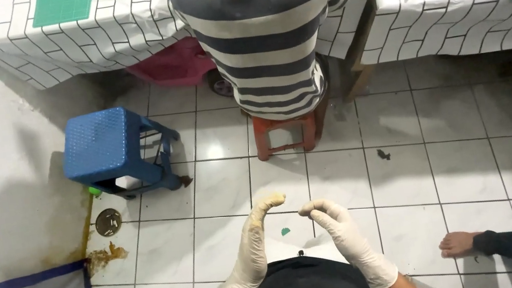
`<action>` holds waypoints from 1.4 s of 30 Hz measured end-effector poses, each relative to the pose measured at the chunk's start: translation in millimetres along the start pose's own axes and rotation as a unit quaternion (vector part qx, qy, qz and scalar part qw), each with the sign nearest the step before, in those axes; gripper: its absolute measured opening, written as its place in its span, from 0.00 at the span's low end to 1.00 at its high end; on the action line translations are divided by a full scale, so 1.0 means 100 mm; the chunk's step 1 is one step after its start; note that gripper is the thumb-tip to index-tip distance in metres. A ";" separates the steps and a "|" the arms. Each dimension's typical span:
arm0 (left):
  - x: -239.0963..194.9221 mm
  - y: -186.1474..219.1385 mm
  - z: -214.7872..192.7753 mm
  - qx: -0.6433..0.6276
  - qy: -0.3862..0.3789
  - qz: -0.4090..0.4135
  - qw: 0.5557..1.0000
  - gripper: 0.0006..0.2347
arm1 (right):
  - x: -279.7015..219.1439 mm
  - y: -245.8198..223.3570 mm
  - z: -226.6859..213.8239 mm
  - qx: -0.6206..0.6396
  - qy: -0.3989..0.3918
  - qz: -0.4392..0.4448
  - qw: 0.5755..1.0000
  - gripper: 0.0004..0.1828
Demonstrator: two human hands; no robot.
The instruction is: The person is assembling miniature toy cars by fitting the body shells onto the chassis and then placing the completed models into their respective boxes.
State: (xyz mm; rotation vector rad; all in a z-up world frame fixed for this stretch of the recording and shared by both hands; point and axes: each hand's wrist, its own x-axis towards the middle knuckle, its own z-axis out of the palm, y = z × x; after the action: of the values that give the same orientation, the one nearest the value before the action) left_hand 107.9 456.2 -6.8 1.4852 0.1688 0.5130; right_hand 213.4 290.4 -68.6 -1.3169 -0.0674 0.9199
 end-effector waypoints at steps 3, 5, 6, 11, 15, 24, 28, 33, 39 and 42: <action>-0.05 -0.24 0.01 0.024 -0.019 0.008 1.000 0.32 | 0.16 0.28 -0.12 0.003 0.009 -0.002 1.000 0.13; -0.09 -0.38 0.04 0.030 -0.003 -0.013 0.999 0.30 | 0.29 0.57 -0.27 -0.058 0.009 -0.077 0.995 0.11; -0.13 -0.46 0.05 0.031 -0.003 -0.015 0.999 0.30 | 0.29 0.61 -0.29 -0.057 0.008 -0.075 0.996 0.11; -0.07 -0.60 0.12 0.042 -0.052 -0.052 0.996 0.37 | 0.40 0.74 -0.39 -0.054 0.038 -0.033 0.997 0.10; 0.04 -0.93 0.29 -0.012 -0.053 -0.011 0.998 0.34 | 0.51 0.83 -0.51 -0.044 0.037 -0.042 0.997 0.10; 0.53 -1.23 0.46 -0.475 -0.035 -0.101 0.874 0.39 | 0.29 0.43 -0.32 -0.232 0.020 -0.307 0.923 0.33; 0.58 -1.26 0.48 -0.459 0.020 -0.104 0.882 0.38 | 0.22 0.54 -0.21 -0.293 -0.026 -0.295 0.909 0.36; 0.52 -1.43 0.46 -0.400 0.157 -0.096 0.898 0.24 | 0.30 0.76 -0.20 -0.305 -0.126 -0.350 0.876 0.38; 0.41 -1.52 0.37 -0.134 0.257 -0.157 0.944 0.07 | 0.53 0.94 -0.45 -0.417 -0.032 -0.013 0.908 0.23; 0.27 -1.89 0.20 -0.031 0.279 -0.212 0.936 0.12 | 0.63 0.89 -0.59 -0.512 -0.003 0.121 0.850 0.19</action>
State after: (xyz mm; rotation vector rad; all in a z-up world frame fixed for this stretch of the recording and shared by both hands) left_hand 182.3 449.2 -183.3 1.1604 0.8928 0.5681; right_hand 238.3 278.9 -189.4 -2.3537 -0.4589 1.1528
